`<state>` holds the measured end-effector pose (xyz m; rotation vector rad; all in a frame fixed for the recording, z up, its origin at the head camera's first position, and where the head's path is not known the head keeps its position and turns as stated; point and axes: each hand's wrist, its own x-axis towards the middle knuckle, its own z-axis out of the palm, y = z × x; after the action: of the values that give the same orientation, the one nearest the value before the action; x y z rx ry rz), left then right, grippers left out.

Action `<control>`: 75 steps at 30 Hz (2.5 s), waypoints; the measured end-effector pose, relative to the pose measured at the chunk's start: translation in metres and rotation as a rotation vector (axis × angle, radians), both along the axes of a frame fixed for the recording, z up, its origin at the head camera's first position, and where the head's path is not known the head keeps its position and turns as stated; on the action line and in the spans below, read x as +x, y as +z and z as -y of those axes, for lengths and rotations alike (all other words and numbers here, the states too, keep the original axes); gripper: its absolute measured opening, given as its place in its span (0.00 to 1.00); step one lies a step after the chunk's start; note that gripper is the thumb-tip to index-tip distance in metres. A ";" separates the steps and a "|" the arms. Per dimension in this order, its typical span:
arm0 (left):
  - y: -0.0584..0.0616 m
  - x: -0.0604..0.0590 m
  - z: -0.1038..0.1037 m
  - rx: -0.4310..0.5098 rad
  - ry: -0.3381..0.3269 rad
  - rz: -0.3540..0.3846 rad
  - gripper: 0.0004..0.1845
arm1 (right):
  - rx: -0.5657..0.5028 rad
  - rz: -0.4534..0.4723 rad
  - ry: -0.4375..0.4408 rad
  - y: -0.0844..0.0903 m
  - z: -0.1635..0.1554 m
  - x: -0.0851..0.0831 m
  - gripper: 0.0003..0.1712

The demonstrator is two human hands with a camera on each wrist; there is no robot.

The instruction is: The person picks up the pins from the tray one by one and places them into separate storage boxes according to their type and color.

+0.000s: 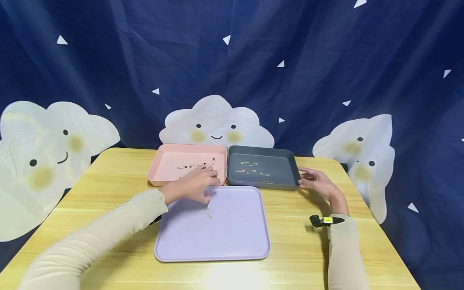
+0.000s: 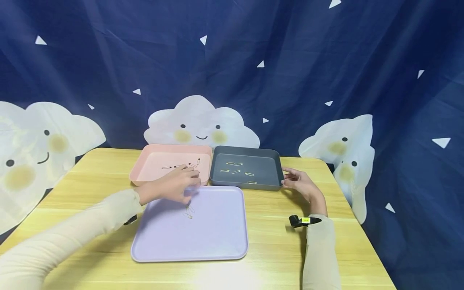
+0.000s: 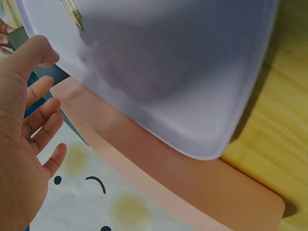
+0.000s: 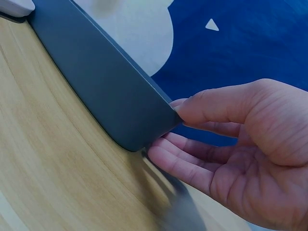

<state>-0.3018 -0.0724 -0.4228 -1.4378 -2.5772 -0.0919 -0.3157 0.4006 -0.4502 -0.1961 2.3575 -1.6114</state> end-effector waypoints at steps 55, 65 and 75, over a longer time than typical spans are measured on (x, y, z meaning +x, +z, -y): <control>-0.009 0.012 -0.008 -0.115 -0.053 0.149 0.11 | -0.010 0.019 -0.018 0.000 0.001 -0.001 0.40; -0.006 0.015 -0.012 -0.127 -0.047 0.180 0.10 | -0.019 0.019 -0.010 0.002 0.003 0.001 0.40; -0.007 0.017 -0.016 -0.134 -0.048 0.153 0.11 | -0.023 0.015 -0.010 -0.001 0.002 0.001 0.40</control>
<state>-0.2844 -0.0567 -0.4293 -1.5977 -2.7175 -0.0372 -0.3148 0.3983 -0.4508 -0.1765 2.3339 -1.6396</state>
